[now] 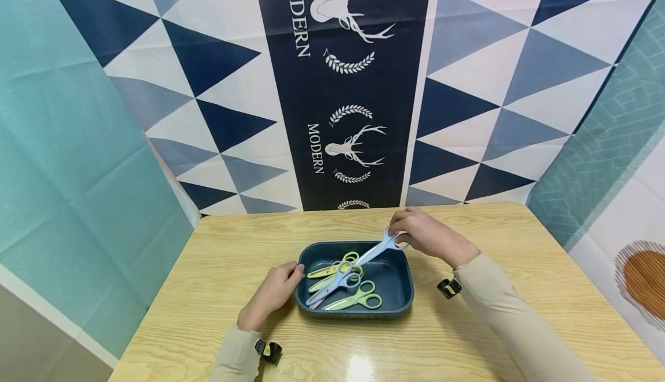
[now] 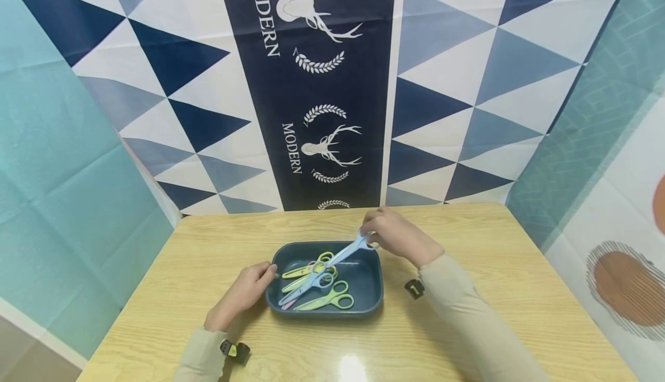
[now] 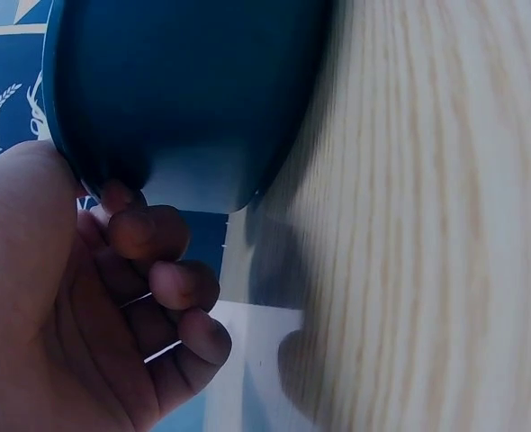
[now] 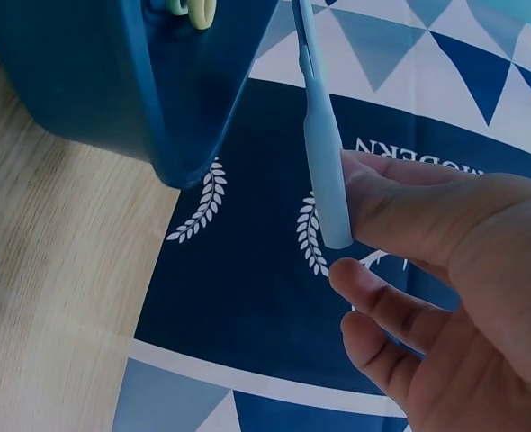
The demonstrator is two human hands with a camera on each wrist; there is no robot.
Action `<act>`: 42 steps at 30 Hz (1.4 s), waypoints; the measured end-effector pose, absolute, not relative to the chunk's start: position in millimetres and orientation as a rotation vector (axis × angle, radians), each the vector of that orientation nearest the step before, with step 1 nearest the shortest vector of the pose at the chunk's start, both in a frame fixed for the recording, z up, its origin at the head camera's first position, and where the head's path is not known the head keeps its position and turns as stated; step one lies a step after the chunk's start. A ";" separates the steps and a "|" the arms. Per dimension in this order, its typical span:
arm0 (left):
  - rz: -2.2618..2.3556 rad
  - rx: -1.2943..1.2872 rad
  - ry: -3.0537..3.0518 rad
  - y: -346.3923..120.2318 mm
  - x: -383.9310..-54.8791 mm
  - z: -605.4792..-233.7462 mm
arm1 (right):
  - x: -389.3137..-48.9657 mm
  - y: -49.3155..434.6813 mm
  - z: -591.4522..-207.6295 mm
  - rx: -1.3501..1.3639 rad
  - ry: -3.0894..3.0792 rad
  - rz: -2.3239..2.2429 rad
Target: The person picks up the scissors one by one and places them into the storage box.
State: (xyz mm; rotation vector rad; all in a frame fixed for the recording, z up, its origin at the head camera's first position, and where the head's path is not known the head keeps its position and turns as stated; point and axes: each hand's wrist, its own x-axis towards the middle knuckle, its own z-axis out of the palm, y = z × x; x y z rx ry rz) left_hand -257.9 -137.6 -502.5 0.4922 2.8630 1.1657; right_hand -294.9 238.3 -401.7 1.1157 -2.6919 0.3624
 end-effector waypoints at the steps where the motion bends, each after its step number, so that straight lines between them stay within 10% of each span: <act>1: 1.165 0.493 2.862 -137.6 -257.9 -502.6 | -294.8 237.4 -401.8 1.123 -2.691 0.363; 42: 1.178 0.485 2.858 -138.9 -259.3 -505.8 | -292.6 204.0 -407.6 1.298 -2.752 0.301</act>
